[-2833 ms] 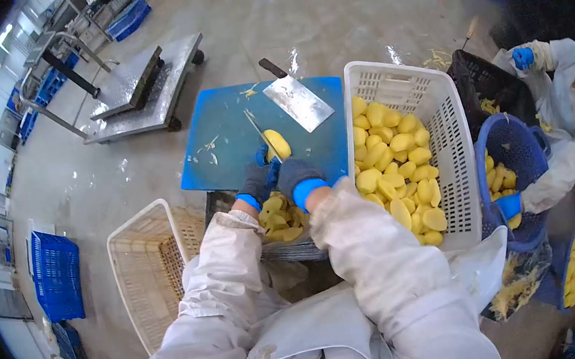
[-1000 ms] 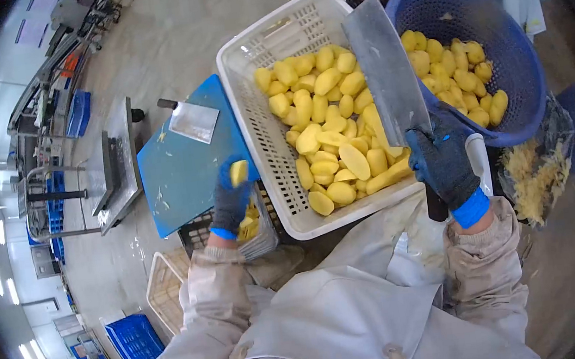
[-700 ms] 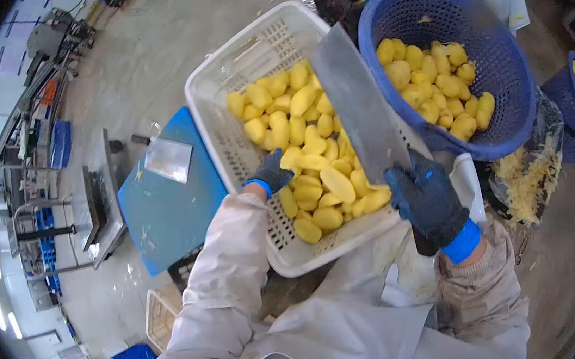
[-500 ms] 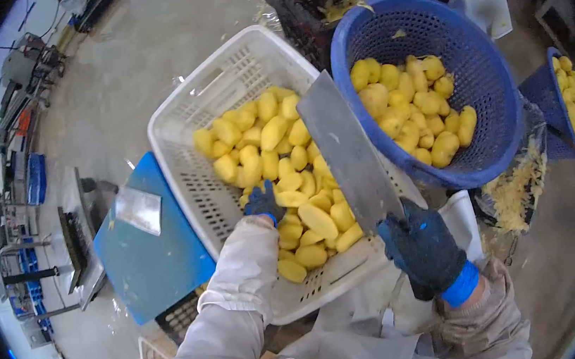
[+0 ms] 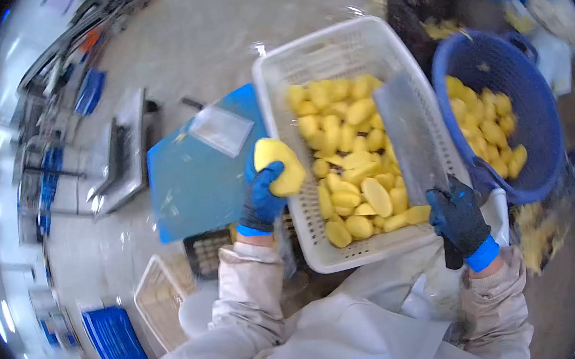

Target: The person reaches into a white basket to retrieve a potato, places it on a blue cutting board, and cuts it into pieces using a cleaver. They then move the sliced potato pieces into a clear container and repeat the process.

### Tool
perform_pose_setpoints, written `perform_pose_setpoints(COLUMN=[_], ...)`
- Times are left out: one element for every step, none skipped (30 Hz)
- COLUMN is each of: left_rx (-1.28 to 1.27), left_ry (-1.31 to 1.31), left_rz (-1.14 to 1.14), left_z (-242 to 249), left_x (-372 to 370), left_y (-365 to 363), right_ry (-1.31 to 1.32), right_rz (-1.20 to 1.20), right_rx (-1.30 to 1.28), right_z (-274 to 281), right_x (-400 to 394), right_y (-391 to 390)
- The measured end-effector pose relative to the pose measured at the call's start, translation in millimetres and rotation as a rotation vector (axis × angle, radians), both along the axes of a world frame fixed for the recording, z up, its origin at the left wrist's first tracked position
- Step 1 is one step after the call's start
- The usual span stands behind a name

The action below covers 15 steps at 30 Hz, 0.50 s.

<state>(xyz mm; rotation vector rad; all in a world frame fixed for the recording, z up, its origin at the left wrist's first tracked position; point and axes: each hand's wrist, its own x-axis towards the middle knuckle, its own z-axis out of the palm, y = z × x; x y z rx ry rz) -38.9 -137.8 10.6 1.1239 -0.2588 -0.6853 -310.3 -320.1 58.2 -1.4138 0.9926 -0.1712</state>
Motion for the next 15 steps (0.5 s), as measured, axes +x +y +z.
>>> perform_pose_setpoints(left_rx=[0.101,0.042,0.113,0.184,0.168,0.555,0.941,0.927,0.987,1.036,1.024,1.007,0.988,0.978,1.010], left_ry=[-0.060,-0.031,-0.107,-0.180,-0.187,-0.325,-0.450,-0.441,-0.715,-0.990,-0.979,-0.898,-0.817,-0.804,-0.766], left_rz=[0.002,0.011,0.055,0.094,0.127,0.158,0.182,0.200,0.339,0.481,0.496,0.510,0.525,0.541,0.529], left_z=[23.8,30.3,28.3,30.2,28.3,31.9,28.8,1.9,-41.5,-64.2,-65.8,-67.0,-67.0,-65.0,-61.6], left_x=[13.2,29.6,46.5,58.3,65.0,69.0,73.6,86.6,105.4,115.7,113.6,109.1,106.9,105.2,102.4], left_y=[25.4,50.6,74.1,93.1,110.9,123.7,136.2,152.2,166.8,174.6,178.7,181.9,183.5,182.7,180.7], right_ry=[-0.011,-0.016,-0.026,-0.041,-0.067,-0.086,-0.192,-0.293,-0.246,-0.198,-0.227,-0.257,-0.250,-0.244,-0.241], right_rz=[0.009,0.014,0.080,0.115,0.177,0.233,0.360,0.485,0.499,0.510,0.538,0.568,0.591,0.613,0.626], right_rx=[0.032,0.061,0.028,0.010,0.016,0.025,-0.131,-0.284,-0.260,-0.239,-0.285,-0.329,-0.491,-0.651,-0.665], right_z=[-0.8,-0.5,0.5,3.8,7.7,11.9,4.9,-1.0,5.0,11.7,9.7,4.3,-0.8,-3.5,-0.4], right_x=[3.2,7.2,13.0,22.0,31.3,40.9,52.7,64.9,79.4,96.0,110.3,125.2,140.7,154.3,167.4], right_y=[2.9,9.2,17.9,29.9,45.3,59.8,74.4,90.7,111.0,132.3,151.4,169.1,184.0,197.7,211.5])
